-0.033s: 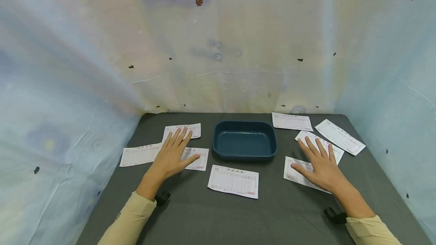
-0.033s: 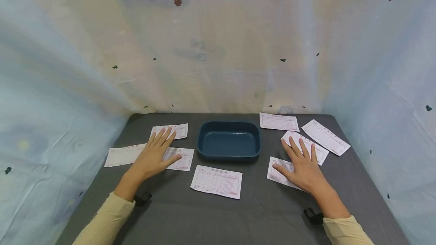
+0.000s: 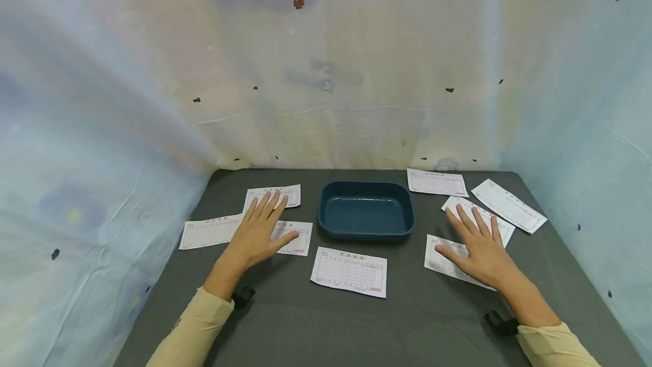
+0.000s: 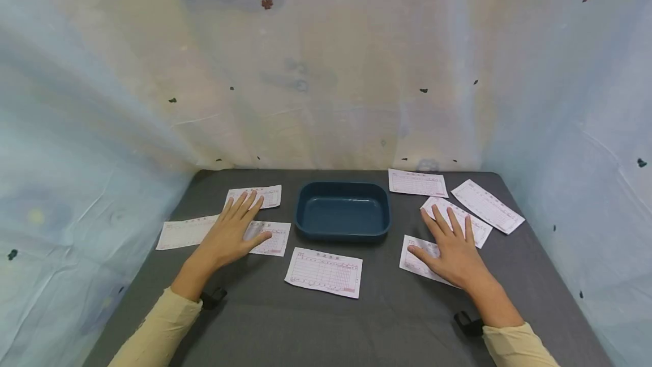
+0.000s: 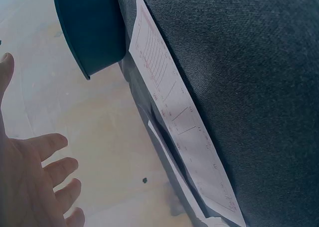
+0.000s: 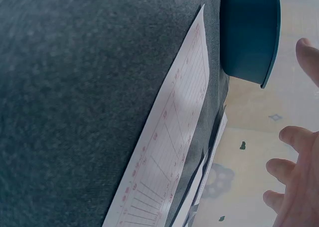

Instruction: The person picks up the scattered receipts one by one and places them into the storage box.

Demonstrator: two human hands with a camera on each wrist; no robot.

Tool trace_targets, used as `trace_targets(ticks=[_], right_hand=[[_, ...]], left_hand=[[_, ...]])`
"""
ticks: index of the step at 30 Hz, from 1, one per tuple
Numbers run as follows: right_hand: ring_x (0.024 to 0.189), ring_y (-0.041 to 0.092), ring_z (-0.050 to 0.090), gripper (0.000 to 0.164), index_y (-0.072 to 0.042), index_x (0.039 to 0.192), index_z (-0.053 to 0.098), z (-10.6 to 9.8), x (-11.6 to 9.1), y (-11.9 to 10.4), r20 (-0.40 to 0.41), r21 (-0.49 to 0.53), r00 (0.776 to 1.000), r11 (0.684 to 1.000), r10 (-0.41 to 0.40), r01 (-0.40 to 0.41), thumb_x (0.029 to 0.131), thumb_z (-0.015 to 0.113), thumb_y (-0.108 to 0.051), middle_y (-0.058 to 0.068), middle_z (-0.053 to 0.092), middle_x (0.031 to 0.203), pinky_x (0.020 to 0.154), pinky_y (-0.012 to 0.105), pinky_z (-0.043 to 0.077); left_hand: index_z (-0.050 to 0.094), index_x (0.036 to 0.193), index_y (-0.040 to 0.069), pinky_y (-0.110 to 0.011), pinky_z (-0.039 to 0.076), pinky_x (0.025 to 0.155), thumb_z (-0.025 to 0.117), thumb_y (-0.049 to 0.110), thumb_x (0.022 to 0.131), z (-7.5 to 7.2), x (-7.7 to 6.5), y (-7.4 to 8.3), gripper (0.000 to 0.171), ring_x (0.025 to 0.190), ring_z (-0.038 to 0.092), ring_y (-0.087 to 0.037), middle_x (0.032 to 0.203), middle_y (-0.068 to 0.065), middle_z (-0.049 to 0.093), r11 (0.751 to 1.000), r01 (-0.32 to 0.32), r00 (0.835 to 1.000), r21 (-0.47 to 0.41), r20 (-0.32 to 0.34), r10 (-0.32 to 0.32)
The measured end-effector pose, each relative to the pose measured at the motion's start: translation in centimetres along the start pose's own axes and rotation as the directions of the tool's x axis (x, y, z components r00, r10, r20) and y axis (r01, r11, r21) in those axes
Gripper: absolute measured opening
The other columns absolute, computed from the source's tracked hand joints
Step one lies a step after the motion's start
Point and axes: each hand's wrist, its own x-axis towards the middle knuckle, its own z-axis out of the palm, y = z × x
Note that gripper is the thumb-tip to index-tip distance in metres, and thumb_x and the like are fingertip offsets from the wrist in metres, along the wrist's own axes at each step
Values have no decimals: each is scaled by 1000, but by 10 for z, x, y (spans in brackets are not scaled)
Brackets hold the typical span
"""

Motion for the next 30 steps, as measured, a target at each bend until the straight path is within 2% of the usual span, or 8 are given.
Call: trace_targets(ticks=[11, 22, 30], right_hand=[[164, 49, 4, 94, -13, 171, 28, 1, 2, 3, 9, 1, 1000, 1000, 17, -17, 100, 67, -59, 22, 19, 177, 127, 64, -20], [162, 52, 7, 94, -14, 173, 25, 0, 12, 12, 3, 10, 1000, 1000, 12, -12, 101, 68, -57, 23, 20, 177, 126, 69, -15], [162, 53, 6, 94, -11, 172, 24, -1, 25, 18, 43, 16, 998, 999, 40, -41, 102, 65, -59, 26, 18, 176, 126, 71, -15]], left_hand=[[23, 172, 11, -54, 0, 134, 55, 71, 102, 7, 5, 7, 98, 168, 3, -28, 180, -7, 11, 1000, -17, 999, -24, 30, 18], [23, 172, 11, -55, 5, 134, 54, 71, 102, 14, 19, 16, 97, 167, 13, -32, 180, -10, 15, 998, -55, 998, -14, 16, 56], [19, 173, 11, -56, 7, 134, 51, 73, 102, 18, 33, 26, 99, 167, 9, -30, 180, -8, 9, 997, -77, 996, -11, 36, 77]])
